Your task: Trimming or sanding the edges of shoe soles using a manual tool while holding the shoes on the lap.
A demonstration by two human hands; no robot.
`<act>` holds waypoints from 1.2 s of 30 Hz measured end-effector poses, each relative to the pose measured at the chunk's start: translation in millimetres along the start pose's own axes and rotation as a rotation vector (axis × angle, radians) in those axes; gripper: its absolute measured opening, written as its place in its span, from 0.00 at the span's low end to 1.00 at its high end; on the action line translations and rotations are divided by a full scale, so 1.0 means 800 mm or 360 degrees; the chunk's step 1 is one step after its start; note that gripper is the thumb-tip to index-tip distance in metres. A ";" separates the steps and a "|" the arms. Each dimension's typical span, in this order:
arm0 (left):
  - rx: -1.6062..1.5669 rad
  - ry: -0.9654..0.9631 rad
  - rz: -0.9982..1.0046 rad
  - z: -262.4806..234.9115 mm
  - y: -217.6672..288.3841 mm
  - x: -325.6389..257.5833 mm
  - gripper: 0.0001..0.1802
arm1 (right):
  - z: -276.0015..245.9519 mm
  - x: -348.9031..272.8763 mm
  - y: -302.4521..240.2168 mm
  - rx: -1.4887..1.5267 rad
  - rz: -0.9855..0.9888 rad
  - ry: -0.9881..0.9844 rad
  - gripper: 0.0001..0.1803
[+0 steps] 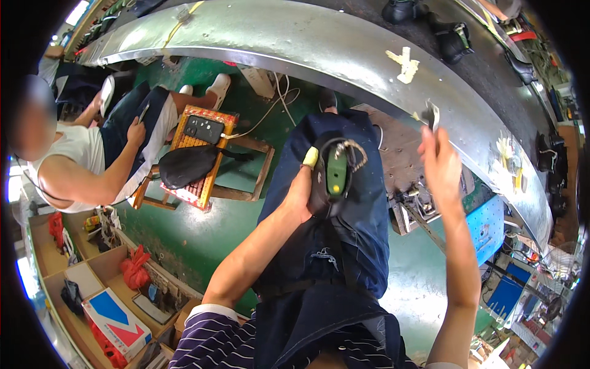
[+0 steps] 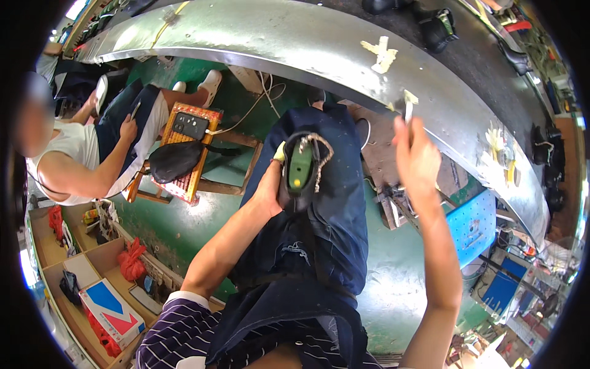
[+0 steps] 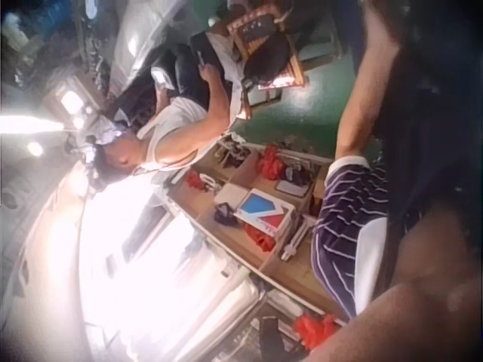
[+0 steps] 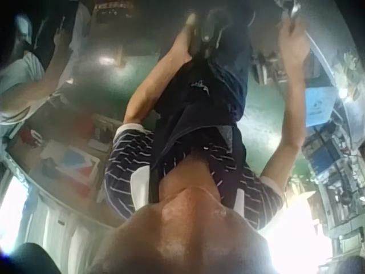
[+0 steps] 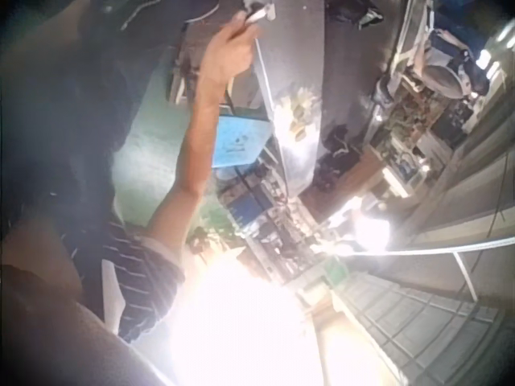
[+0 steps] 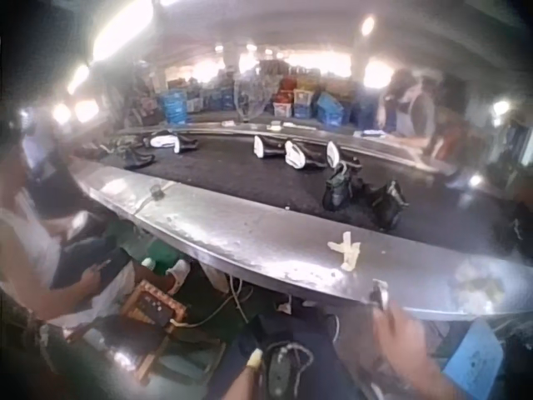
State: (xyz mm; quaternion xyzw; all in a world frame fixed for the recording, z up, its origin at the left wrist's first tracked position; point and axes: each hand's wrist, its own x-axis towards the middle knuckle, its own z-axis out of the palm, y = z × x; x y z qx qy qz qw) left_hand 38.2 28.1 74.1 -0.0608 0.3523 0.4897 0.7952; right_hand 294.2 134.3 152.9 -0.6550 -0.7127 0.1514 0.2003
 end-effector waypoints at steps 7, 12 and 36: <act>-0.0298 -0.0113 -0.0083 -0.001 0.000 0.008 0.31 | -0.017 0.060 0.063 -0.0609 -0.0582 0.0512 0.19; -0.0184 0.0000 -0.0043 -0.011 -0.002 0.002 0.33 | 0.012 -0.023 0.022 0.0018 -0.0827 0.0334 0.14; 0.0929 0.0218 0.1225 -0.030 0.000 -0.015 0.27 | 0.099 -0.199 -0.096 0.1056 -0.0118 -0.0762 0.71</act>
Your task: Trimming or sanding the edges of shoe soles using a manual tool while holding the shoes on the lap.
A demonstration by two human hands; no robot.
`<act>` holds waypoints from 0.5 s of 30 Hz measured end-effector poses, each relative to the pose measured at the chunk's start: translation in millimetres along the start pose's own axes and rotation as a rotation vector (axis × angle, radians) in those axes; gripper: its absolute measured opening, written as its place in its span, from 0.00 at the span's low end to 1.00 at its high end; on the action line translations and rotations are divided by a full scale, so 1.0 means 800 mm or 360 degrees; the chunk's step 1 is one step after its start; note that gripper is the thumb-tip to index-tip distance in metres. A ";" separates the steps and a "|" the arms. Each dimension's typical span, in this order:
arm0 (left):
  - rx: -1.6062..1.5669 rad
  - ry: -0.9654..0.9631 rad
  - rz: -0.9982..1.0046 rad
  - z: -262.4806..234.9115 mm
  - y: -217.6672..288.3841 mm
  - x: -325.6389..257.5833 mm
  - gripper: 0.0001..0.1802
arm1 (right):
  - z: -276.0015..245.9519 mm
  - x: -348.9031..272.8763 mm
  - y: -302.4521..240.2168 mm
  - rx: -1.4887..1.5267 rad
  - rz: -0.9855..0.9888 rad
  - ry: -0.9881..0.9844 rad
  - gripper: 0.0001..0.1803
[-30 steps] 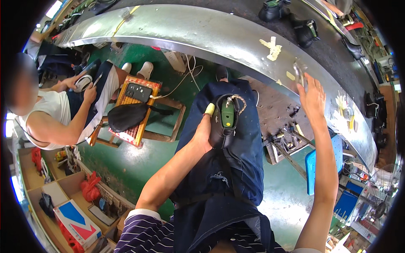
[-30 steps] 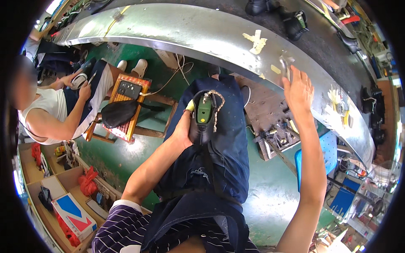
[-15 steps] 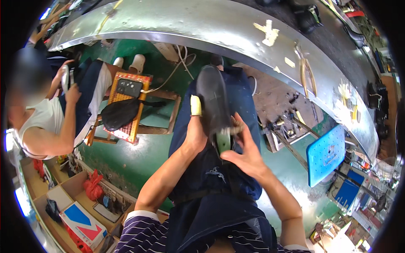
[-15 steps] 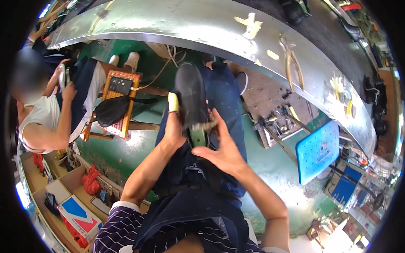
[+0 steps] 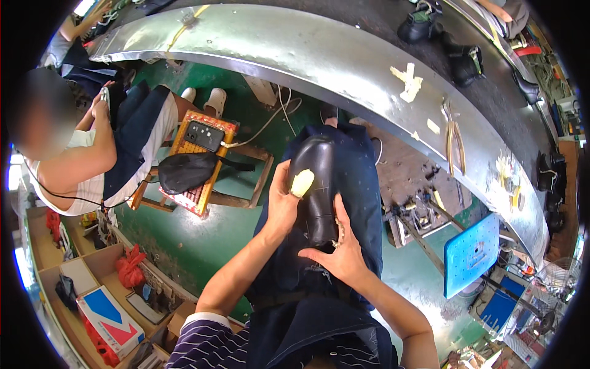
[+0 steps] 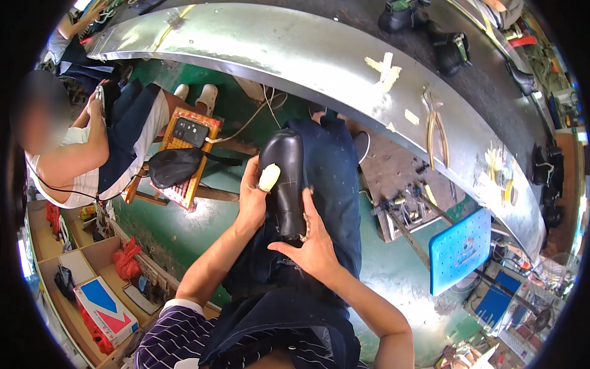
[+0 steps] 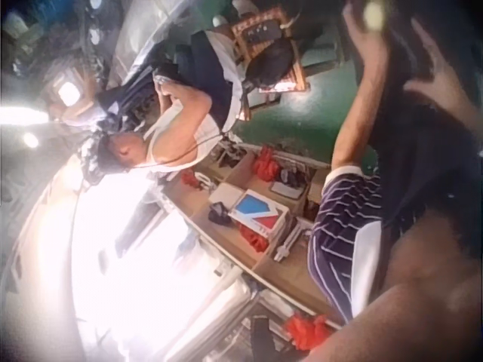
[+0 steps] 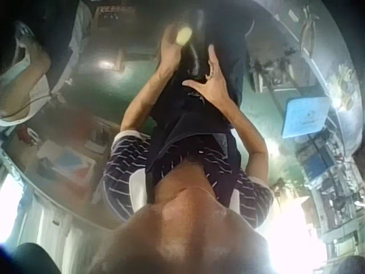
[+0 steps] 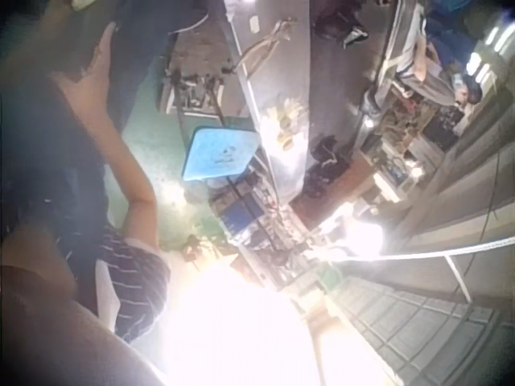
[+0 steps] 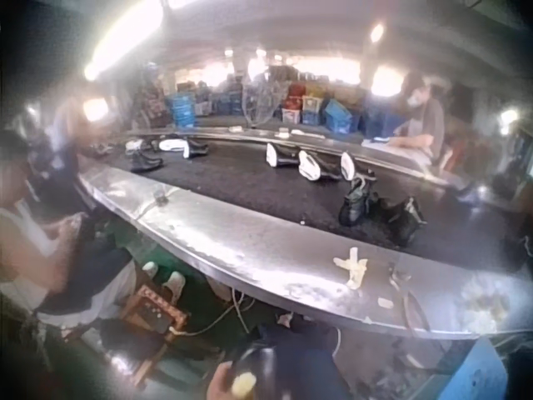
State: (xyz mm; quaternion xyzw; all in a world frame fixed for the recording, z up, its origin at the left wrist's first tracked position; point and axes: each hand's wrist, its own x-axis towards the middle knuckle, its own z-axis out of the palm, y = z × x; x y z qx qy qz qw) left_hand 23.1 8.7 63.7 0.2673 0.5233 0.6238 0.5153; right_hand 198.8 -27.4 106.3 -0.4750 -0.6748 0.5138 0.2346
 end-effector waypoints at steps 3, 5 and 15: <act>-0.0082 0.0096 0.0042 0.013 0.004 -0.002 0.21 | -0.002 0.009 -0.001 -0.0116 -0.0049 0.0208 0.67; -0.0031 0.0213 0.0042 0.025 0.006 0.003 0.19 | -0.020 0.016 0.009 0.0238 0.0143 0.0200 0.60; -0.0017 -0.0201 -0.0286 -0.013 0.005 0.007 0.18 | -0.260 0.062 -0.044 0.0765 0.0052 0.0866 0.35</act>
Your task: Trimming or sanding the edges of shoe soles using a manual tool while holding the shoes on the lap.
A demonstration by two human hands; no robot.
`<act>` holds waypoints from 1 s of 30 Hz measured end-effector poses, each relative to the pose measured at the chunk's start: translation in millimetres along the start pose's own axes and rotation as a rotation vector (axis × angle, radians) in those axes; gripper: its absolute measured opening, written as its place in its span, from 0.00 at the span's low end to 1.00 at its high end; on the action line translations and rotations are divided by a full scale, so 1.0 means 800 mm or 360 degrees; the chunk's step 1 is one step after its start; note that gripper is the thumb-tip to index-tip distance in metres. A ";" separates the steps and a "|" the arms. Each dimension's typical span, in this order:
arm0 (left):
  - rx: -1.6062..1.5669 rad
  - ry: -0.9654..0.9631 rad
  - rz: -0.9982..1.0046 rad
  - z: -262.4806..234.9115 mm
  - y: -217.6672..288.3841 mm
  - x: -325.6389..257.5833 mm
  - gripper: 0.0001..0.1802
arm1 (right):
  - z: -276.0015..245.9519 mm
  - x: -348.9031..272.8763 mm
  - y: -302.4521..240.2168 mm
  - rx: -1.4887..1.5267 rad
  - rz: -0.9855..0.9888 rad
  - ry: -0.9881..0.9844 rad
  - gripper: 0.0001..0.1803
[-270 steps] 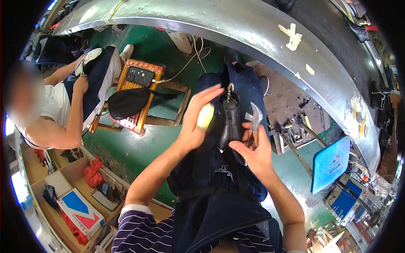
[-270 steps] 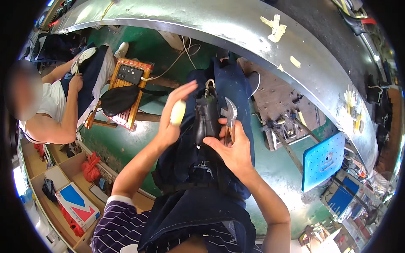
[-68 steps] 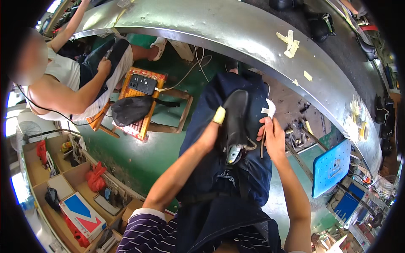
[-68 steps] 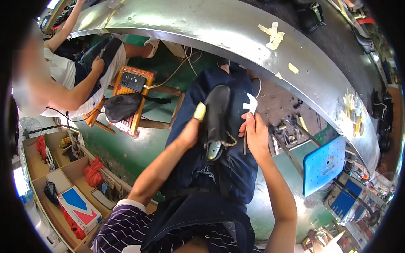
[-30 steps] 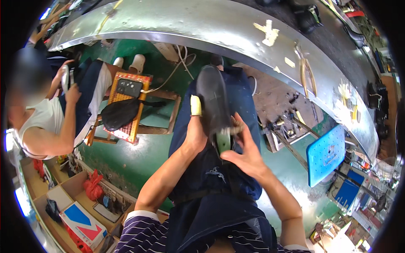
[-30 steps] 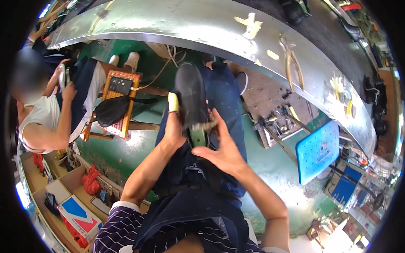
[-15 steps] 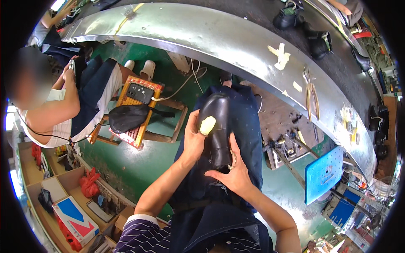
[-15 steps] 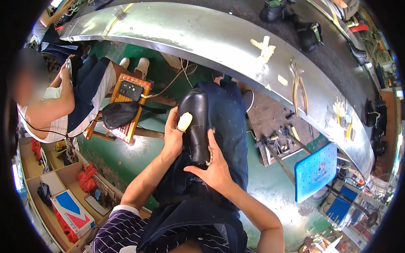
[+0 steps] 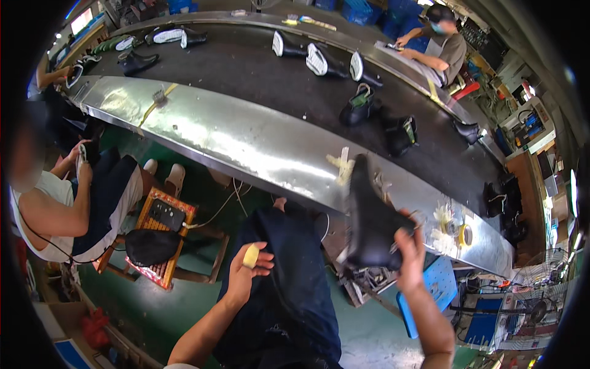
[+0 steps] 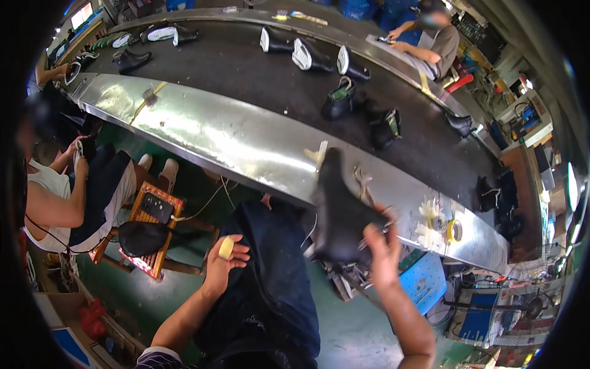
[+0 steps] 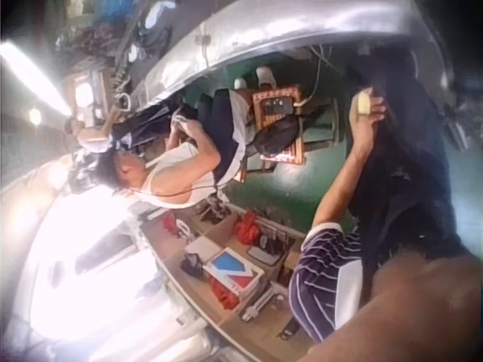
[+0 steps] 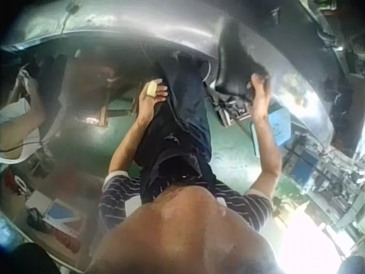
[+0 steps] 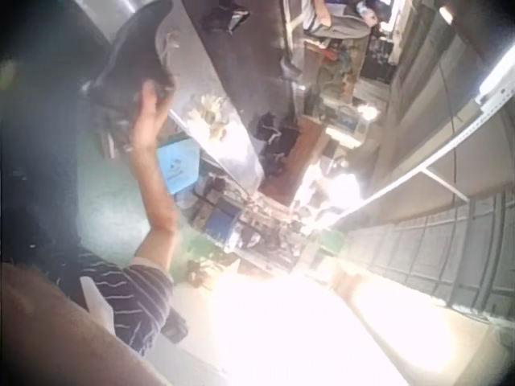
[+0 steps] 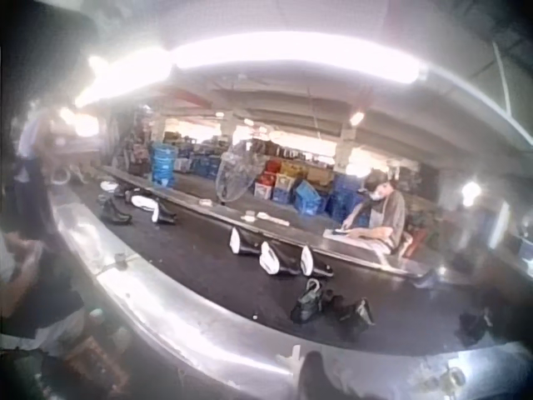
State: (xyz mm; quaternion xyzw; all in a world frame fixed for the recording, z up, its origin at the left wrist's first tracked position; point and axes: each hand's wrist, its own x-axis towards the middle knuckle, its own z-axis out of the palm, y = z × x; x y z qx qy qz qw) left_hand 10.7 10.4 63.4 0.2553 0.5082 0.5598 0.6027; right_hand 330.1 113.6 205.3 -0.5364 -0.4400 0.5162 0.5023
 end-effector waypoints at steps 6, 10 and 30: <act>0.0029 0.0208 -0.0281 -0.055 -0.081 -0.057 0.16 | -0.146 0.220 -0.044 -0.1091 -0.0639 0.0587 0.34; 0.0050 0.0219 -0.0150 -0.052 -0.081 -0.058 0.15 | -0.185 0.286 -0.077 -0.1435 -0.0708 0.0787 0.35; 0.0220 0.0450 -0.0394 -0.052 -0.064 -0.030 0.15 | -0.345 0.409 0.009 -0.2071 -0.0103 0.1205 0.40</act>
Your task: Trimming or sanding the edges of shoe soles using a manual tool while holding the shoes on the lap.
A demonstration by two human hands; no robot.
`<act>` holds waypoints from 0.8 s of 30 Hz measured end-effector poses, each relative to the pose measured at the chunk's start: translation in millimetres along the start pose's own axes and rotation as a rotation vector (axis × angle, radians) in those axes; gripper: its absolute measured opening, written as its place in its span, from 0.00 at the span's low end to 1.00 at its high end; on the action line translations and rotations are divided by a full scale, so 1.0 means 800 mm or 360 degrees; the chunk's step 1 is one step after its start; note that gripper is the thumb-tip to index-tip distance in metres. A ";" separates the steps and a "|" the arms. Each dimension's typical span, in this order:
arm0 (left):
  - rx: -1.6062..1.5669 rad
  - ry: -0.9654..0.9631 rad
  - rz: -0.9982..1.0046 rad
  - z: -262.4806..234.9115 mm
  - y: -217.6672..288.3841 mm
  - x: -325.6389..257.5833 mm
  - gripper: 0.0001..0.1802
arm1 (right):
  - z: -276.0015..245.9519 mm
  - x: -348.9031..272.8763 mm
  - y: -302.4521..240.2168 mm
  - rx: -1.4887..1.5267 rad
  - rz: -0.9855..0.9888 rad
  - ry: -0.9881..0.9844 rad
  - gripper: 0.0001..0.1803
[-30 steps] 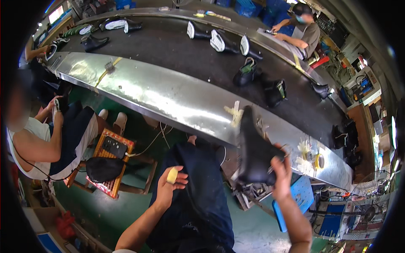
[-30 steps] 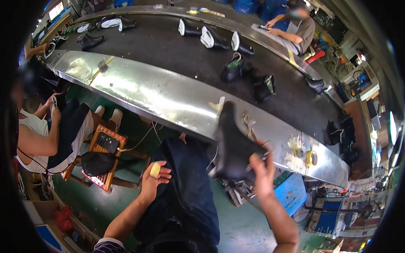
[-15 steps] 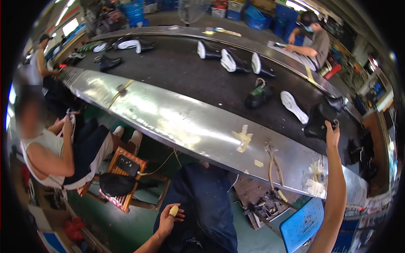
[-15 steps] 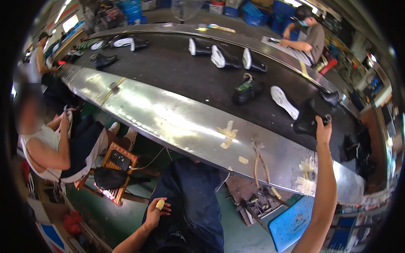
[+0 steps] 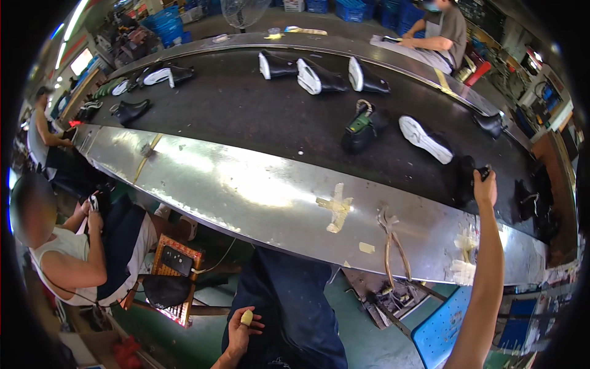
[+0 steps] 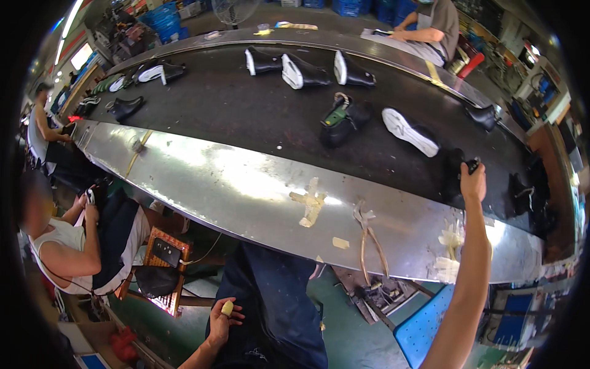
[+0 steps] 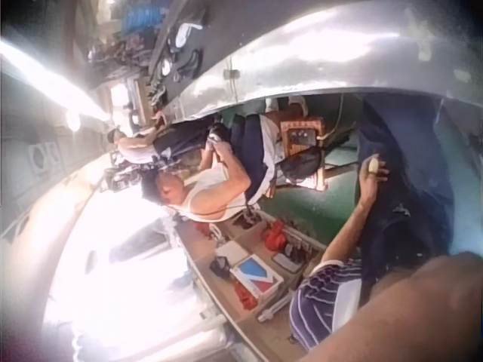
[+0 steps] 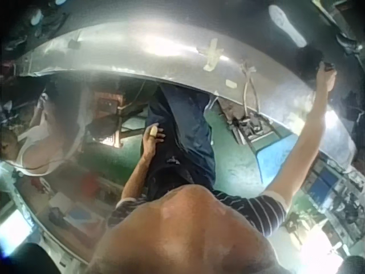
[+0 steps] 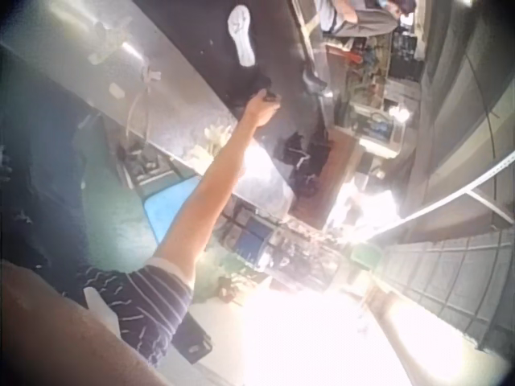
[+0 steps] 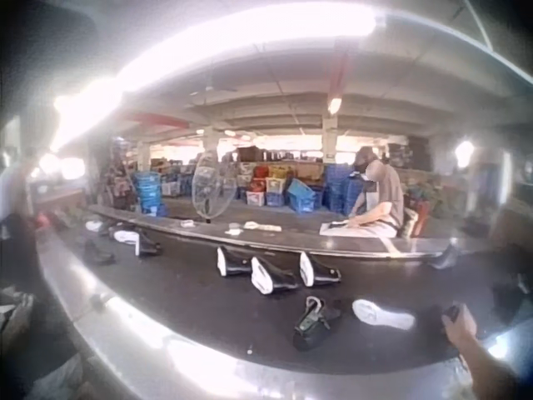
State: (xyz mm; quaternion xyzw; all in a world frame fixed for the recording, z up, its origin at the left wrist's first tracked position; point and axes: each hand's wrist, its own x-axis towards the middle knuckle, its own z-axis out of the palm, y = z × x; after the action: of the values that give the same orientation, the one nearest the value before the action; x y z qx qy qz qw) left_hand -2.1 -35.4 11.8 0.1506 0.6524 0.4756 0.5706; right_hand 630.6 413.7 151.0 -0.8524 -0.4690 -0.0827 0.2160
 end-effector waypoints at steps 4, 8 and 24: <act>0.0130 0.0027 0.0032 0.001 -0.003 0.000 0.15 | -0.007 0.000 -0.020 0.0007 0.0074 0.0041 0.38; 0.0076 -0.0030 0.0053 0.000 0.004 -0.012 0.15 | 0.004 -0.014 -0.067 -0.0999 -0.0566 0.0759 0.33; 0.0177 -0.0037 0.0006 0.009 -0.005 -0.013 0.16 | 0.173 0.026 -0.059 0.0403 0.0010 0.0322 0.46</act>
State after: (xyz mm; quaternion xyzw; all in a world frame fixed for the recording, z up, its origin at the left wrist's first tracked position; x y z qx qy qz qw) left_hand 9.2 -41.8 16.1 0.1887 0.6709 0.4378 0.5680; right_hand 594.4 513.0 48.5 -0.8072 -0.4487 -0.1077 0.3681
